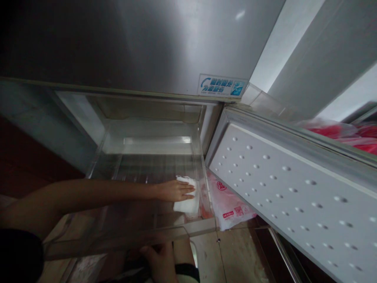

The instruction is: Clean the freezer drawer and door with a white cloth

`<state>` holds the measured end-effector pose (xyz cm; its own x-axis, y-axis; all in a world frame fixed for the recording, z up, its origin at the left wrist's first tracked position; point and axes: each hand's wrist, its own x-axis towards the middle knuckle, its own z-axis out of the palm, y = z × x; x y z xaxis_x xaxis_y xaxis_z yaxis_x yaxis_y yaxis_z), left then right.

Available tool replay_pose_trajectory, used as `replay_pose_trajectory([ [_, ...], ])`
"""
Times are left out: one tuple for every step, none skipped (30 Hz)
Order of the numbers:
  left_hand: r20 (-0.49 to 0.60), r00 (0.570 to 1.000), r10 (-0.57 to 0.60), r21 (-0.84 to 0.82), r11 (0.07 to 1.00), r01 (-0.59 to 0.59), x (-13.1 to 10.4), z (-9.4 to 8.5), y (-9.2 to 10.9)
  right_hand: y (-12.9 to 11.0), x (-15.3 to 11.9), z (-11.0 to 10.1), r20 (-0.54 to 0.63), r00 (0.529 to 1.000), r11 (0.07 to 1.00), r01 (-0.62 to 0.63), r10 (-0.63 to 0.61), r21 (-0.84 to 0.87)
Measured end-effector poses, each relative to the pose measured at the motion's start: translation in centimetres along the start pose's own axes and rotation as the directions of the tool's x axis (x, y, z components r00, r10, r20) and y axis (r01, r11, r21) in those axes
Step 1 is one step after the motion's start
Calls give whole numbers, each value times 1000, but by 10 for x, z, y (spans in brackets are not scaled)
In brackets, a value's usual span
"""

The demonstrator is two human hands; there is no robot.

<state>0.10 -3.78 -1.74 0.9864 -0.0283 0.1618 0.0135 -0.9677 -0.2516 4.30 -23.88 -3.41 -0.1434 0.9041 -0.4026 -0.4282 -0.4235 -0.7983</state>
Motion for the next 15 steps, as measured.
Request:
replay_pose_trajectory([
  [2,1000,-10,5,1000,10,-1,0,-7,-1,0,0,2,1000,1000,-5,5,0],
  [5,1000,-26,11,1000,26,-2,-1,-15,-2,0,0,5,1000,1000,-10,10,2],
  [10,999,-47,17,999,47,-3,-1,-23,-3,0,0,8,1000,1000,-16,16,6],
  [15,997,-72,24,997,71,-4,-2,-33,-3,0,0,11,1000,1000,-18,18,12],
  [20,995,-100,32,995,99,-4,-2,-43,-3,0,0,10,1000,1000,-15,15,20],
  [25,991,-131,41,991,130,-5,-3,-55,-2,0,0,2,1000,1000,-5,5,26],
  [30,986,-166,50,985,165,-5,-3,-66,-1,0,-1,5,1000,1000,6,-6,24],
  [33,978,-204,60,978,202,-6,-3,-78,0,0,-1,14,1000,1000,19,-19,12],
  [35,969,-243,70,968,240,-6,-4,-90,2,1,-2,27,999,1000,30,-30,-4],
  [36,959,-281,80,957,278,-6,-4,-102,4,1,-2,42,998,999,37,-36,-18],
  [35,947,-319,88,945,315,-6,-4,-113,5,1,-2,55,998,999,40,-39,-26],
  [33,934,-355,96,932,350,-6,-4,-123,7,2,-3,55,998,999,45,-43,-27],
  [31,921,-388,103,918,383,-5,-5,-132,9,2,-3,46,998,999,49,-48,-23],
  [28,908,-417,108,905,412,-5,-5,-139,10,2,-3,24,998,998,54,-54,-22],
  [26,896,-442,112,892,437,-4,-5,-144,11,3,-3,1,999,998,55,-55,-29],
])
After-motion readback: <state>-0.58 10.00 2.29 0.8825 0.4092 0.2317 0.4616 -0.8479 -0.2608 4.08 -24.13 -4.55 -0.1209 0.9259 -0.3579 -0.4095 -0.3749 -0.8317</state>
